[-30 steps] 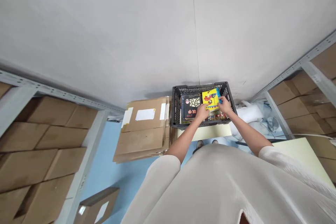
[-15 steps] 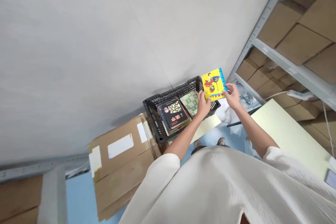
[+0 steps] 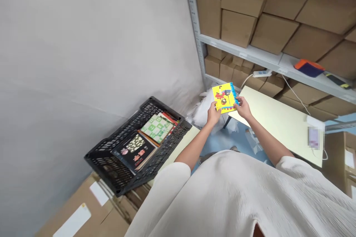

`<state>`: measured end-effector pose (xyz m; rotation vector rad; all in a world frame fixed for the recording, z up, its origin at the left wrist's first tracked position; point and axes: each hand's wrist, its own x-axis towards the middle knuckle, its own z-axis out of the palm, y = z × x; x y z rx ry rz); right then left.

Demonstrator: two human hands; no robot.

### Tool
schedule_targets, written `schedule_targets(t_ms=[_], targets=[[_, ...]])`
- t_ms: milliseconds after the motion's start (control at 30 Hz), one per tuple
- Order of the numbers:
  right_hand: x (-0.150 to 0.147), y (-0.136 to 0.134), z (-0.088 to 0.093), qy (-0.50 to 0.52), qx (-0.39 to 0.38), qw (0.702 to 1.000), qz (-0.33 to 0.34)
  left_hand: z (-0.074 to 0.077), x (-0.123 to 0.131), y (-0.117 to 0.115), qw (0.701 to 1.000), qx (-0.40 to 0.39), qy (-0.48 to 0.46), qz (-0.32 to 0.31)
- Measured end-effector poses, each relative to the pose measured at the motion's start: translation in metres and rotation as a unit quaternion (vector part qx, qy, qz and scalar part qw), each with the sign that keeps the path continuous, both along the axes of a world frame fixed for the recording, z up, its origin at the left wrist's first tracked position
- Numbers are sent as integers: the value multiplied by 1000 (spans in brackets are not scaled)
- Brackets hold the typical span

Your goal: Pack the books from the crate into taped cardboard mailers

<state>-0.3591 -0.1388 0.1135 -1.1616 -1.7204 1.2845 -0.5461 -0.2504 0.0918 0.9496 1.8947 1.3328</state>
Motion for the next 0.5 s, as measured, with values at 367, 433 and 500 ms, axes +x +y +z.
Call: schedule_targets(t_ms=[367,433,500], targets=[[164,41,-51,-241,-58,966,-71,-57,134,92,974,-158,24,-159],[176,44,-62,-265,-71,958,-80,-66,146,102,963,-184,50,-189],[184,48,-72,-289,-77,950,-89,-76,153,112,951,-213,68,-214]])
